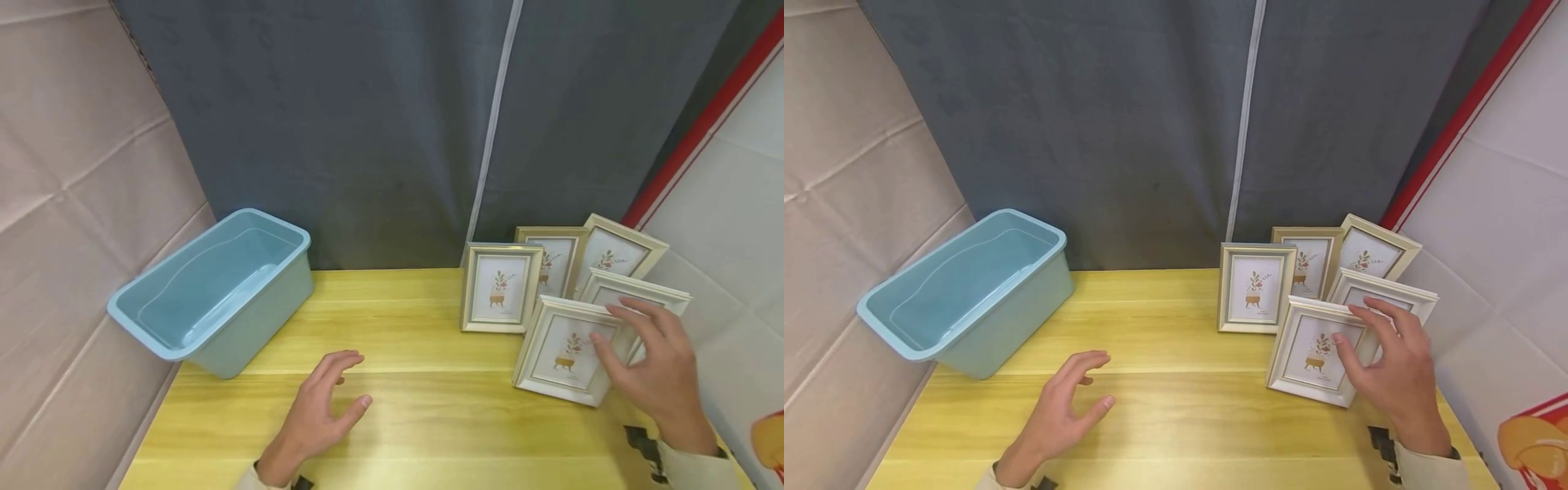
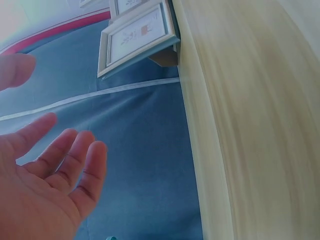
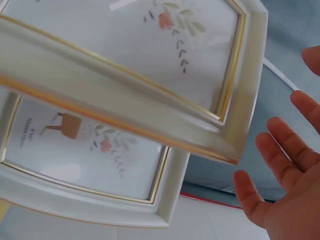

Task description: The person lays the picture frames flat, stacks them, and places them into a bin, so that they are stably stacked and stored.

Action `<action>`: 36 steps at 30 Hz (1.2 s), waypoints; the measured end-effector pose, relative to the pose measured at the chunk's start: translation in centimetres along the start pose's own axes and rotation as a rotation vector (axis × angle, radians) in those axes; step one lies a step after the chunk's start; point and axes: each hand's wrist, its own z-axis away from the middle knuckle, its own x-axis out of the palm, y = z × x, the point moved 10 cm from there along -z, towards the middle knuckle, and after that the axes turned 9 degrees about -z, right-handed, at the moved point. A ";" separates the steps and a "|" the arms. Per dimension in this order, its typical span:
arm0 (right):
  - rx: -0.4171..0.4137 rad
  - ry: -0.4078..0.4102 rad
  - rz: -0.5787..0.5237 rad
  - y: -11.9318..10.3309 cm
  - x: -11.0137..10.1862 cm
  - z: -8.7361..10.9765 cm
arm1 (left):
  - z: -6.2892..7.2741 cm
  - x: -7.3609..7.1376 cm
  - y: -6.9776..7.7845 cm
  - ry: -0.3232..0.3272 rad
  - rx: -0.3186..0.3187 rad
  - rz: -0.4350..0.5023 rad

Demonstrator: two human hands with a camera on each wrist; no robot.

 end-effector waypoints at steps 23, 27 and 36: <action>0.238 -0.133 -0.183 6.3 0.4 2.8 | 0.3 2.7 1.8 -0.074 0.002 0.120; 0.294 -0.178 -0.250 7.1 0.6 3.4 | 0.1 3.2 2.4 -0.090 0.015 0.146; 0.479 -0.269 -0.313 9.5 1.3 4.8 | -0.4 4.7 3.2 -0.154 0.017 0.177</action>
